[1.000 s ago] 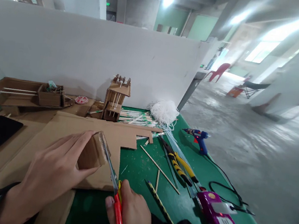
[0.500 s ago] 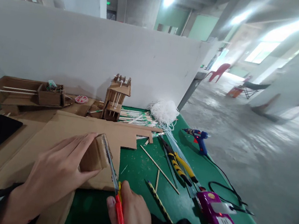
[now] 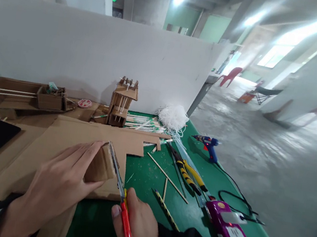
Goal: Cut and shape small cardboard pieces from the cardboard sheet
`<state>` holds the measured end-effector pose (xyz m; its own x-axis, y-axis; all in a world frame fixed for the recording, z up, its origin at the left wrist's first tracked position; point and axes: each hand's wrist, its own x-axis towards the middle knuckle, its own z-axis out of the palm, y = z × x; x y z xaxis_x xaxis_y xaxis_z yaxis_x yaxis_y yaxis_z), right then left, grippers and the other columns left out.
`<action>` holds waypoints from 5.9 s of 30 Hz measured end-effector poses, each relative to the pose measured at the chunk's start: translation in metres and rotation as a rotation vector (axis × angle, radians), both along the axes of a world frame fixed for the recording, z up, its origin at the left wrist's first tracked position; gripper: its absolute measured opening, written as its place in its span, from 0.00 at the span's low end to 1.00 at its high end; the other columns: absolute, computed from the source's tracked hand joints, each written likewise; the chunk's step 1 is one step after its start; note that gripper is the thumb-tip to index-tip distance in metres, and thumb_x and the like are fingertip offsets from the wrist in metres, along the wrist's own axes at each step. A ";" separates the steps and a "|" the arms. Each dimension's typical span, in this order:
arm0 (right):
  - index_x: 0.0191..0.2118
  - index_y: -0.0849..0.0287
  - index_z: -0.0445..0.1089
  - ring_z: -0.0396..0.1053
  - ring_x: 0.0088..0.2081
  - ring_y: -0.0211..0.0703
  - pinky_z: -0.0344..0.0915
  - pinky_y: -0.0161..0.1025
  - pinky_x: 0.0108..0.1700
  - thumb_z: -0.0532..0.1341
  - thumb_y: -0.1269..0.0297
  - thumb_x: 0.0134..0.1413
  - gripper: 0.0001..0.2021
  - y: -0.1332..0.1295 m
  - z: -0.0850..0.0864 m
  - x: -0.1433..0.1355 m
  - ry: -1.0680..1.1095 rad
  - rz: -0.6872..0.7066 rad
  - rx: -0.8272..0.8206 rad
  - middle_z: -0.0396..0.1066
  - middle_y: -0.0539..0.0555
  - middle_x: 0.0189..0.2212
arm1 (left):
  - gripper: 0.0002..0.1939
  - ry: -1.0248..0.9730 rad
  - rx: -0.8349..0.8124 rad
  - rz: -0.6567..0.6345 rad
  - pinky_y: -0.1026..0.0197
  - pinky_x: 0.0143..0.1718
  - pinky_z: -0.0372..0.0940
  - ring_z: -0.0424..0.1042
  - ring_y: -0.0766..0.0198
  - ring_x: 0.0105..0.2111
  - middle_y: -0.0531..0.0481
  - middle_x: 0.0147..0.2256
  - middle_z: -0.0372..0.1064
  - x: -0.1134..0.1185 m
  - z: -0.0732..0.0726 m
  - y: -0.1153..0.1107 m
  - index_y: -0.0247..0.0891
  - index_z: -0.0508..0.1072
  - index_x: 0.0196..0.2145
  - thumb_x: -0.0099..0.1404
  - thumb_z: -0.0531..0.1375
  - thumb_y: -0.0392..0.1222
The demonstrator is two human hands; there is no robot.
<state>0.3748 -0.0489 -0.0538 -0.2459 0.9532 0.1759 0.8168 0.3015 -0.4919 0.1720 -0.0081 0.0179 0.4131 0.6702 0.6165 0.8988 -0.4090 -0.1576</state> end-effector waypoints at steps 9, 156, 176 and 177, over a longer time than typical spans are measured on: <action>0.30 0.53 0.55 0.73 0.21 0.46 0.48 0.41 0.21 0.51 0.55 0.63 0.12 0.002 0.004 0.000 -0.027 0.008 -0.027 0.71 0.49 0.19 | 0.31 -0.023 -0.010 -0.015 0.54 0.45 0.67 0.76 0.52 0.44 0.40 0.47 0.75 -0.002 0.001 -0.001 0.31 0.63 0.57 0.60 0.63 0.47; 0.43 0.59 0.68 0.71 0.32 0.42 0.69 0.40 0.37 0.62 0.66 0.54 0.10 0.073 0.016 0.019 0.573 0.198 -0.126 0.74 0.52 0.31 | 0.24 -0.207 -0.651 -0.418 0.57 0.52 0.62 0.69 0.59 0.52 0.48 0.55 0.69 -0.015 -0.009 0.028 0.46 0.57 0.63 0.71 0.54 0.47; 0.54 0.53 0.64 0.67 0.53 0.52 0.64 0.52 0.55 0.62 0.62 0.54 0.21 0.057 0.022 0.012 0.315 0.211 -0.167 0.69 0.56 0.53 | 0.19 -0.114 -0.433 0.218 0.52 0.49 0.61 0.70 0.52 0.49 0.47 0.50 0.73 -0.106 0.043 0.075 0.42 0.72 0.52 0.72 0.49 0.49; 0.54 0.54 0.64 0.67 0.53 0.52 0.64 0.52 0.55 0.61 0.62 0.55 0.20 0.057 0.022 0.012 0.310 0.222 -0.158 0.70 0.56 0.52 | 0.20 -0.134 -0.386 0.327 0.49 0.48 0.61 0.69 0.49 0.49 0.45 0.49 0.73 -0.124 0.053 0.084 0.39 0.71 0.53 0.73 0.48 0.50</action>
<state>0.3866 0.0082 -0.0317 -0.4067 0.9043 0.1295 0.5466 0.3545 -0.7586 0.0482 0.0762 0.0705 0.0786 0.9398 0.3326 0.9913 -0.1092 0.0741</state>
